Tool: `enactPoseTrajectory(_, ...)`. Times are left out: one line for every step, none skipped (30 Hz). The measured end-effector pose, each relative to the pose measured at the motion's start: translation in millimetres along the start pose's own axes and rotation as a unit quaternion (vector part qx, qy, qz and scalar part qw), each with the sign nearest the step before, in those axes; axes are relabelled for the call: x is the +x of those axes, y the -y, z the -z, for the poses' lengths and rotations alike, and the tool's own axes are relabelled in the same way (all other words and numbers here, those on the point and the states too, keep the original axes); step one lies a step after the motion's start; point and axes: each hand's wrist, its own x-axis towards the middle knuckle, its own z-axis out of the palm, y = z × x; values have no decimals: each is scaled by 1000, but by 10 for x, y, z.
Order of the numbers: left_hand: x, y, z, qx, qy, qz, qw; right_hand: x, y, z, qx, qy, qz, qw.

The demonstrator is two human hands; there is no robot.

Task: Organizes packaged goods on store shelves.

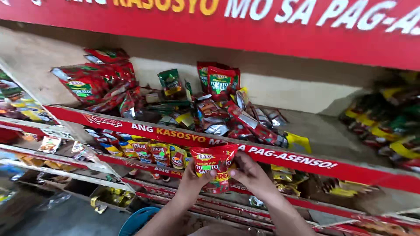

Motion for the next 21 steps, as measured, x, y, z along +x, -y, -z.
enactPoseTrajectory(-9, -5, -13, 22, -3, -5, 1000, -3, -12, -33, 5, -11, 0, 1000)
enactPoseTrajectory(-19, -1, -20, 41, -3, -13, 999, -5, -13, -72, 14, -29, -2, 999)
enactPoseTrajectory(-31, 10, -22, 59, -2, -24, 998, -4, -15, -113, 23, -52, -3, 998)
enactPoseTrajectory(-46, 19, -29, 73, -3, -34, 997, 0, -12, -150, 27, -76, -3, 997)
enactPoseTrajectory(-64, 22, -41, 87, -6, -39, 995, 4, -13, -180, 22, -97, 1, 995)
enactPoseTrajectory(-80, 21, -54, 99, -11, -44, 994, 7, -23, -202, 21, -112, 12, 993)
enactPoseTrajectory(-89, 18, -72, 109, -24, -45, 993, 9, -32, -215, 20, -120, 24, 992)
enactPoseTrajectory(-91, 16, -81, 115, -34, -45, 992, 10, -42, -226, 21, -125, 37, 991)
enactPoseTrajectory(-91, 17, -83, 117, -39, -44, 991, 14, -51, -234, 18, -129, 47, 990)
enactPoseTrajectory(-91, 22, -77, 117, -40, -43, 991, 23, -61, -240, 15, -137, 55, 989)
enactPoseTrajectory(-91, 26, -70, 116, -38, -40, 992, 38, -75, -239, 10, -146, 60, 987)
enactPoseTrajectory(-96, 28, -67, 117, -36, -35, 992, 56, -90, -226, 6, -153, 57, 986)
enactPoseTrajectory(-106, 25, -69, 120, -33, -23, 992, 69, -106, -208, 5, -158, 51, 986)
enactPoseTrajectory(-120, 23, -70, 123, -29, -6, 992, 78, -124, -194, 5, -161, 45, 986)
enactPoseTrajectory(-130, 24, -57, 129, -16, 6, 992, 83, -140, -183, 4, -166, 37, 986)
enactPoseTrajectory(-134, 31, -21, 141, 17, 8, 990, 86, -152, -173, 0, -170, 26, 985)
enactPoseTrajectory(-120, 49, 29, 156, 57, -3, 986, 90, -161, -160, -4, -175, 14, 985)
enactPoseTrajectory(-93, 71, 67, 177, 84, -19, 980, 95, -169, -144, -7, -178, 2, 984)
enactPoseTrajectory(-64, 95, 95, 200, 100, -33, 974, 98, -173, -129, -7, -178, -6, 984)
enactPoseTrajectory(-45, 110, 110, 209, 108, -35, 971, 96, -173, -112, -6, -175, -10, 985)
enactPoseTrajectory(-39, 113, 112, 214, 106, -31, 971, 89, -168, -90, -3, -164, -12, 986)
